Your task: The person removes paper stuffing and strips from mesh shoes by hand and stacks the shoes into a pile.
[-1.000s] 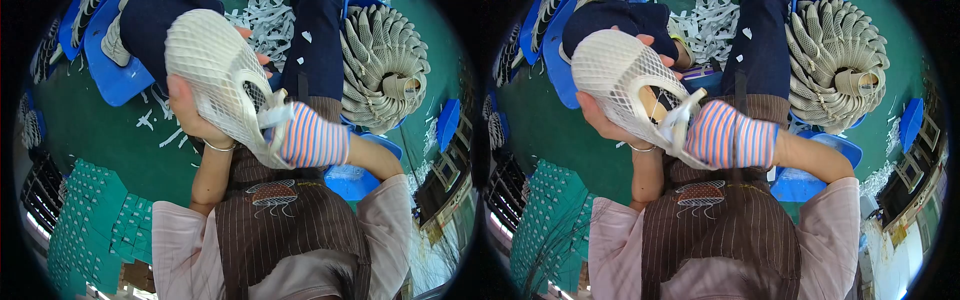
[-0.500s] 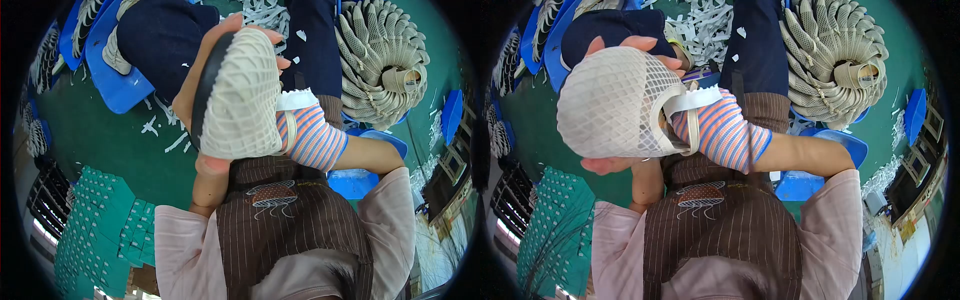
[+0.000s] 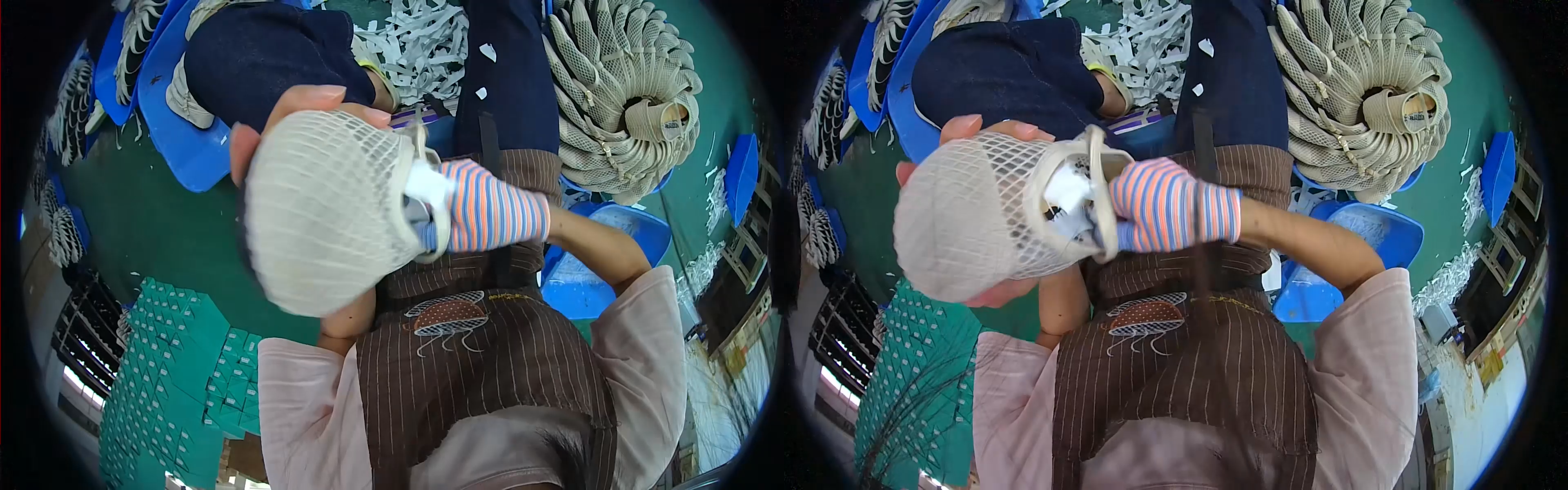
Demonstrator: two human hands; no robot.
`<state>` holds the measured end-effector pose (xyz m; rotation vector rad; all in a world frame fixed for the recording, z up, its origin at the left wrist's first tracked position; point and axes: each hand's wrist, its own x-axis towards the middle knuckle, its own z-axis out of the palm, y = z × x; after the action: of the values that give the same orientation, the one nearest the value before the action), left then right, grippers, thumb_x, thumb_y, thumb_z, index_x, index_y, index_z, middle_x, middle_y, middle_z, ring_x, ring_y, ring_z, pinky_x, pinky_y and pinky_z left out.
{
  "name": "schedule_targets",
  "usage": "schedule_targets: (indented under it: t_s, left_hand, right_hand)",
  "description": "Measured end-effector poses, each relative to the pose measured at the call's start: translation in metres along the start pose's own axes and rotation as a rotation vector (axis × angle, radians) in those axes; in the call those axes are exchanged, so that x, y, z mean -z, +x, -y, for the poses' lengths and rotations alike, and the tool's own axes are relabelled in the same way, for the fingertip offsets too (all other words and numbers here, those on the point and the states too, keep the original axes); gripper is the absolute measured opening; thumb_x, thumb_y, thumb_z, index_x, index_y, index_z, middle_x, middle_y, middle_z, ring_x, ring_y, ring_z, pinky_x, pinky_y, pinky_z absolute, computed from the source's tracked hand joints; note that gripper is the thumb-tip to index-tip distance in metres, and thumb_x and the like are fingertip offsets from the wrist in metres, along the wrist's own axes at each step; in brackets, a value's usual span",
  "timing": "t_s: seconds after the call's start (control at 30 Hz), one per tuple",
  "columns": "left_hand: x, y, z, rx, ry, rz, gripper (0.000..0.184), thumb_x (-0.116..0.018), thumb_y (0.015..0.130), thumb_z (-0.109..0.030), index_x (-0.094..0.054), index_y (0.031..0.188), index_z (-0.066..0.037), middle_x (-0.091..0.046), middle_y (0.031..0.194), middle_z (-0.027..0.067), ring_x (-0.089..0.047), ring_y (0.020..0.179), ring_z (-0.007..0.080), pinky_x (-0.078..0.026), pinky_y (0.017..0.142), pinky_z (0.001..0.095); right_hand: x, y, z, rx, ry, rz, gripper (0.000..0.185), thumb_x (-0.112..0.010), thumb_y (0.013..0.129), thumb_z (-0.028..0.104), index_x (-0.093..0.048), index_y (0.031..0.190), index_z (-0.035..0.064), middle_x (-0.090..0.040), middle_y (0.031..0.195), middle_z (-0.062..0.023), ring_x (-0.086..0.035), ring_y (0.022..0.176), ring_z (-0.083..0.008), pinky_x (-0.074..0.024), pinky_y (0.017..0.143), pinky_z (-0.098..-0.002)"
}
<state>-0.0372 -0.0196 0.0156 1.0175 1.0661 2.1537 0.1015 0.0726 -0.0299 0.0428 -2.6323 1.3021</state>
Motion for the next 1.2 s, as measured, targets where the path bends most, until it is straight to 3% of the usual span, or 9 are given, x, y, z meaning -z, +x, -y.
schedule_targets:
  t_s: [0.27, 0.4, 0.63, 0.7, 0.77, 0.97, 1.03, 1.13, 1.2]
  left_hand:
    - [0.012, -0.015, -0.025, -0.178, -0.040, 0.017, 0.080, -0.031, 0.085, -0.067, -0.022, 0.144, -0.015, -0.034, 0.137, 0.0276, -0.040, 0.117, 0.0400, -0.033, 0.091, 0.0580]
    - [0.021, -0.018, -0.026, -0.241, -0.051, -0.069, 0.076, -0.030, 0.087, -0.066, -0.022, 0.145, -0.017, -0.033, 0.139, 0.0266, -0.036, 0.123, 0.0400, -0.029, 0.096, 0.0607]
    - [0.023, -0.021, -0.014, -0.273, -0.040, -0.243, 0.071, -0.027, 0.089, -0.063, -0.023, 0.145, -0.020, -0.030, 0.143, 0.0249, -0.029, 0.133, 0.0401, -0.022, 0.105, 0.0654]
    - [0.021, -0.021, -0.008, -0.279, -0.023, -0.299, 0.069, -0.027, 0.090, -0.063, -0.023, 0.145, -0.021, -0.029, 0.144, 0.0244, -0.027, 0.136, 0.0401, -0.020, 0.108, 0.0667]
    - [0.015, -0.019, 0.001, -0.283, 0.007, -0.381, 0.072, -0.024, 0.089, -0.063, -0.021, 0.145, -0.018, -0.030, 0.143, 0.0253, -0.032, 0.132, 0.0406, -0.024, 0.106, 0.0643]
    - [0.026, -0.029, 0.013, -0.362, 0.553, -0.733, 0.063, -0.030, 0.092, -0.047, -0.026, 0.141, -0.006, -0.037, 0.136, 0.0271, -0.051, 0.113, 0.0396, -0.043, 0.096, 0.0536]
    - [0.029, -0.035, -0.010, -0.706, 1.263, -0.769, 0.047, -0.046, 0.089, -0.025, -0.036, 0.130, -0.005, -0.046, 0.128, 0.0254, -0.056, 0.102, 0.0368, -0.049, 0.087, 0.0450]
    - [-0.008, -0.031, -0.037, -0.039, 1.148, 0.271, 0.018, -0.062, 0.076, 0.000, -0.059, 0.094, -0.003, -0.060, 0.108, 0.0113, -0.061, 0.087, 0.0249, -0.051, 0.075, 0.0293]
    - [-0.020, -0.030, -0.005, 0.122, 1.083, 0.395, 0.012, -0.061, 0.079, -0.003, -0.061, 0.091, -0.001, -0.061, 0.102, 0.0104, -0.060, 0.080, 0.0237, -0.049, 0.072, 0.0304]
  right_hand:
    - [0.079, 0.018, 0.016, -0.625, 0.803, -0.243, 0.028, -0.064, 0.080, 0.018, -0.064, 0.097, -0.0034, -0.056, 0.064, -0.0016, -0.048, 0.050, -0.0104, -0.0386, 0.053, -0.0197]
    - [0.092, 0.009, -0.033, -0.585, 0.889, -0.419, 0.035, -0.064, 0.084, 0.020, -0.061, 0.110, -0.0030, -0.064, 0.078, -0.0040, -0.051, 0.056, -0.0109, -0.0421, 0.056, -0.0205]
    - [0.043, 0.004, -0.067, -0.697, -0.115, -0.250, 0.063, -0.051, 0.090, 0.051, -0.052, 0.127, -0.0002, -0.065, 0.104, -0.0109, -0.062, 0.084, -0.0178, -0.0496, 0.075, -0.0292]
    - [0.029, 0.008, -0.037, -0.676, 1.414, -0.189, 0.068, -0.046, 0.090, 0.054, -0.050, 0.129, -0.0013, -0.061, 0.115, -0.0144, -0.060, 0.102, -0.0230, -0.0460, 0.090, -0.0315]
    - [0.024, 0.013, -0.016, -0.699, 1.887, -0.165, 0.054, -0.057, 0.090, 0.039, -0.052, 0.127, -0.0002, -0.062, 0.115, -0.0117, -0.063, 0.100, -0.0201, -0.0475, 0.088, -0.0272]
    - [0.029, 0.008, -0.020, -0.645, 1.224, -0.151, 0.046, -0.052, 0.092, 0.030, -0.055, 0.125, -0.0007, -0.061, 0.115, -0.0111, -0.058, 0.098, -0.0166, -0.0444, 0.088, -0.0253]
    - [0.034, 0.010, -0.025, -0.685, 1.138, -0.089, 0.044, -0.048, 0.092, 0.027, -0.056, 0.124, -0.0014, -0.061, 0.112, -0.0101, -0.055, 0.096, -0.0147, -0.0426, 0.087, -0.0253]
    - [0.030, 0.000, -0.042, -0.673, 1.069, -0.055, 0.042, -0.050, 0.092, 0.026, -0.057, 0.124, -0.0008, -0.061, 0.107, -0.0080, -0.053, 0.090, -0.0129, -0.0426, 0.083, -0.0242]
    - [0.027, -0.004, -0.055, -0.651, 1.023, -0.006, 0.041, -0.050, 0.093, 0.026, -0.057, 0.123, -0.0004, -0.062, 0.104, -0.0064, -0.052, 0.085, -0.0116, -0.0426, 0.080, -0.0233]
